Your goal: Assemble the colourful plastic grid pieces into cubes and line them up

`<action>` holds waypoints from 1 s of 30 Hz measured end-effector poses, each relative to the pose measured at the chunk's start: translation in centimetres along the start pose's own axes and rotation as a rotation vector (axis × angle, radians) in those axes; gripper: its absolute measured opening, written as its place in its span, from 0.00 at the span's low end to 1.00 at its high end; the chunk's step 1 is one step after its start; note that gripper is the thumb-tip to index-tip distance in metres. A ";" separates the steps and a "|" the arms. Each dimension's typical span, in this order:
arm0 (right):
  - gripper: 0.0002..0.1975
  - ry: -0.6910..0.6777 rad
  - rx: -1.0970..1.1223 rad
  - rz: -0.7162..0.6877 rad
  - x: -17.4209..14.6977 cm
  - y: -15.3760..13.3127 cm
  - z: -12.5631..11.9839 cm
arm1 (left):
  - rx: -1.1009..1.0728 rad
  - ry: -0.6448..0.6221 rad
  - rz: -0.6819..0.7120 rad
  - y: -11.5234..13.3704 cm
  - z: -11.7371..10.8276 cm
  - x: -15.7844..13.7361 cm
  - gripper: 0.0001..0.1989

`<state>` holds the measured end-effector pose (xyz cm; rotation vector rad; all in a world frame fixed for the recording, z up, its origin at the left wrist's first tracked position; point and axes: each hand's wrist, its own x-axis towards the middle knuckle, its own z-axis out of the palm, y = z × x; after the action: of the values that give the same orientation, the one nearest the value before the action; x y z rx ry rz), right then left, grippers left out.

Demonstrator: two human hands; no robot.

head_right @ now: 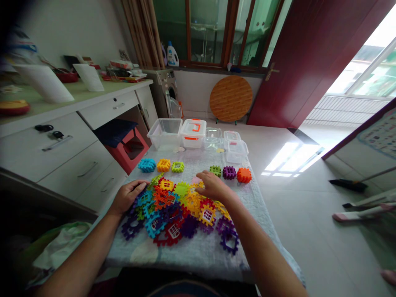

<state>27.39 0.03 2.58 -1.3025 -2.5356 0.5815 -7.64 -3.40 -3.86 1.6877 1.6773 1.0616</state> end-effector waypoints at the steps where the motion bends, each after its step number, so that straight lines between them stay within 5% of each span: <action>1: 0.22 0.007 0.017 0.013 -1.6 0.5 0.0 | 0.005 -0.003 -0.001 0.0 0.0 0.0 0.23; 8: 0.14 0.084 0.185 0.175 -7.1 3.2 1.0 | 0.018 0.003 -0.006 0.2 0.1 -0.1 0.24; 17: 0.16 0.236 0.614 0.319 -7.7 5.6 3.2 | 0.020 0.001 0.012 0.4 0.2 -0.2 0.22; 23: 0.14 0.303 0.704 0.397 -8.2 6.0 3.1 | 0.073 -0.021 0.039 0.7 0.0 0.0 0.22; 30: 0.16 0.350 0.796 0.440 -8.0 5.7 2.7 | 0.185 -0.013 0.185 4.5 -2.0 -0.1 0.20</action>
<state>35.11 -4.13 -2.59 -1.4458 -1.4723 1.1671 -6.72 -4.22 0.88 1.9954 1.6808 1.0008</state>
